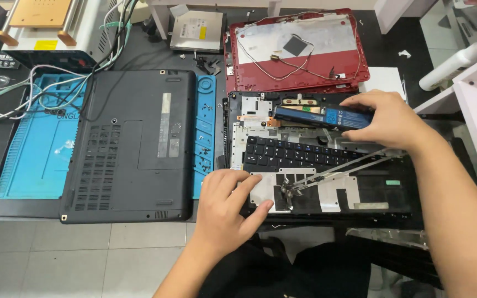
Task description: Disassembling laptop components including removing the motherboard, screen, and battery.
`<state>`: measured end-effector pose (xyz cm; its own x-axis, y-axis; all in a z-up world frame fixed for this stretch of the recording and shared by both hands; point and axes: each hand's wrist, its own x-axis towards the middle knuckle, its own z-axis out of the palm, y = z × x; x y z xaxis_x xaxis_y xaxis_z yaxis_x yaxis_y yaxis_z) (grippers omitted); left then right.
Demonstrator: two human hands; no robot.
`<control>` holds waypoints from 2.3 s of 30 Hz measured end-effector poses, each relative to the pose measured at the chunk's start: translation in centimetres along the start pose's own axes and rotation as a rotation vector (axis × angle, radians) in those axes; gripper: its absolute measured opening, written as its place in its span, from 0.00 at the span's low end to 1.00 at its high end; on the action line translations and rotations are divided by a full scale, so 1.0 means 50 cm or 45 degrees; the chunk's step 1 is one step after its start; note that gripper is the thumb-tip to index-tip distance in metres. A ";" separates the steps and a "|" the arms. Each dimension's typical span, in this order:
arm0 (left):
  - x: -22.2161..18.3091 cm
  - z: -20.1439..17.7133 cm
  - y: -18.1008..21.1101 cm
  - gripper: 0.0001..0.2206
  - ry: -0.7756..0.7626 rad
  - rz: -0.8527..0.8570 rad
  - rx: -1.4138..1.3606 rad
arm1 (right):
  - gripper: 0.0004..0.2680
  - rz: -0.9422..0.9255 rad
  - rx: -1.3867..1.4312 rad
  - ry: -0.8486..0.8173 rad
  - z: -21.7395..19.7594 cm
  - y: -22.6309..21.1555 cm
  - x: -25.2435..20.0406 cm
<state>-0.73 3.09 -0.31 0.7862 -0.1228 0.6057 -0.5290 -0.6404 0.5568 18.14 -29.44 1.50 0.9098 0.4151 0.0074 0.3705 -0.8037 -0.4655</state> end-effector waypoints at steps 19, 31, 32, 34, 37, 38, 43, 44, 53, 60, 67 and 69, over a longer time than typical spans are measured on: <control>-0.003 -0.143 -0.074 0.30 -0.147 -0.548 0.459 | 0.24 -1.205 -0.069 0.021 0.096 -0.460 0.055; -0.141 -0.190 -0.294 0.29 0.109 -0.936 1.063 | 0.12 -0.040 -0.032 0.765 0.067 -0.123 -0.314; -0.148 -0.186 -0.304 0.29 0.120 -0.876 1.117 | 0.11 0.054 -0.111 0.804 0.074 -0.098 -0.345; -0.149 -0.183 -0.317 0.28 0.122 -0.846 1.090 | 0.11 0.107 -0.134 0.829 0.081 -0.077 -0.374; -0.153 -0.184 -0.341 0.27 0.119 -0.872 1.043 | 0.09 0.100 -0.136 0.789 0.083 -0.082 -0.371; -0.156 -0.187 -0.351 0.26 0.107 -0.929 1.023 | 0.09 0.044 -0.111 0.720 0.083 -0.089 -0.360; -0.132 -0.162 -0.294 0.27 0.082 -0.804 1.205 | 0.12 -0.286 -0.216 0.460 0.085 -0.099 -0.256; -0.115 -0.156 -0.269 0.27 0.111 -0.693 1.252 | 0.13 -0.367 -0.262 0.371 0.084 -0.106 -0.233; 0.019 0.055 0.036 0.20 -0.108 0.024 0.153 | 0.06 -0.394 -0.118 0.052 0.067 -0.091 -0.173; 0.067 0.105 0.059 0.16 -0.336 0.013 0.058 | 0.05 -0.404 -0.201 -0.050 0.047 -0.067 -0.133; 0.110 0.113 0.044 0.15 -0.444 -0.121 -0.157 | 0.05 -0.369 -0.009 -0.179 0.033 -0.068 -0.125; 0.131 0.124 0.036 0.14 -0.481 -0.164 -0.210 | 0.05 -0.372 -0.002 -0.199 0.025 -0.081 -0.128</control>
<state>5.45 -3.56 1.13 0.8946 -0.3387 0.2917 -0.4389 -0.5427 0.7161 10.56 -28.30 2.25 0.7253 0.6884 0.0044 0.6118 -0.6416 -0.4627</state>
